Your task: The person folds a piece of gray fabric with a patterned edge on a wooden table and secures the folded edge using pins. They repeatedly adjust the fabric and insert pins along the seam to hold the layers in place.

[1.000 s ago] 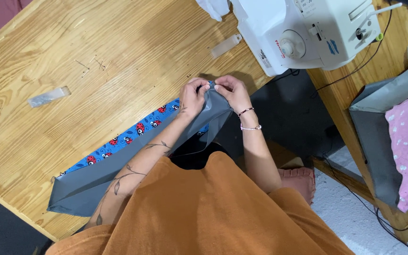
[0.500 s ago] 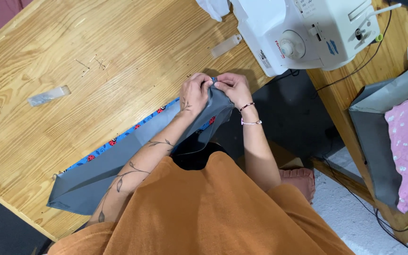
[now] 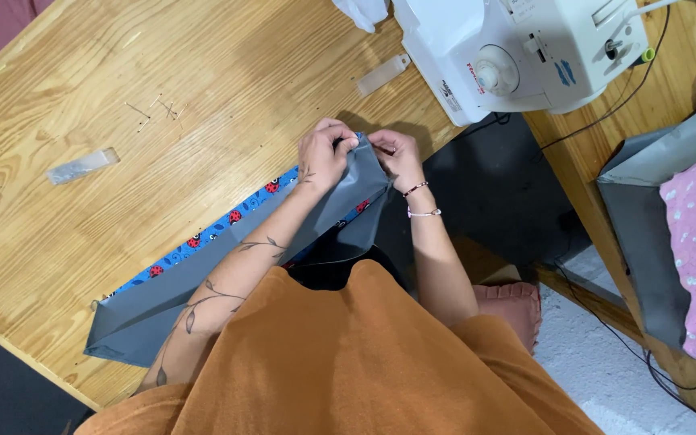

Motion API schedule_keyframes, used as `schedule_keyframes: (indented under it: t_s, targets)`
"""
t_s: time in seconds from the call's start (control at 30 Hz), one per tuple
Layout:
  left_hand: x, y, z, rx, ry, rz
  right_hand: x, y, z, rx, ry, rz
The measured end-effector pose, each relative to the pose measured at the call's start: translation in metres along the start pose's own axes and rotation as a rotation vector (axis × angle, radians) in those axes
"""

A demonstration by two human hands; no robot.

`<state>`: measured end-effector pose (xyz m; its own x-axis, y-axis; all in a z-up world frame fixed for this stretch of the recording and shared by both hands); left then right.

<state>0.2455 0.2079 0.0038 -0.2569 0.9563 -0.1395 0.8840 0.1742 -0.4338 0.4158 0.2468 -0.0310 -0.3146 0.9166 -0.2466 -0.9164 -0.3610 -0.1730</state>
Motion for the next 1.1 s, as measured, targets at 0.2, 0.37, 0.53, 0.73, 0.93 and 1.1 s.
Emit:
schedule_keyframes:
  t_s: [0.2, 0.37, 0.53, 0.73, 0.93, 1.1]
  targets:
    - [-0.009, -0.01, -0.023, 0.118, 0.083, -0.061, 0.002, -0.003, 0.001, -0.227, -0.057, -0.107]
    - [-0.012, 0.001, -0.004, 0.011, 0.048, -0.127, 0.005, -0.003, -0.023, -0.251, -0.05, -0.144]
    - [-0.011, 0.006, 0.004, -0.102, 0.006, -0.171, 0.012, -0.001, -0.028, -0.27, -0.039, -0.157]
    - [0.0, 0.006, 0.013, -0.121, 0.046, -0.138, 0.015, -0.003, -0.019, -0.269, -0.011, -0.176]
    - [0.017, 0.016, 0.024, 0.003, -0.007, -0.002, 0.023, -0.004, -0.007, -0.152, 0.162, 0.216]
    - [0.018, 0.018, 0.03, -0.017, 0.005, 0.007, 0.017, -0.001, 0.047, -0.07, 0.475, 0.198]
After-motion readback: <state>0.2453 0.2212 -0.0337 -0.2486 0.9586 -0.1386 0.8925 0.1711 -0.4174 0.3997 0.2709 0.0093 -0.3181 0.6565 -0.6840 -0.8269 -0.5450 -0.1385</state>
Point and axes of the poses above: each hand's wrist, its own x-axis towards the middle knuckle, its own y-axis out of the palm, z = x × y, the point moved 5 cm from there along x, towards the middle knuckle, and after that the axes turned 5 degrees about -z, right-handed, at the moved point
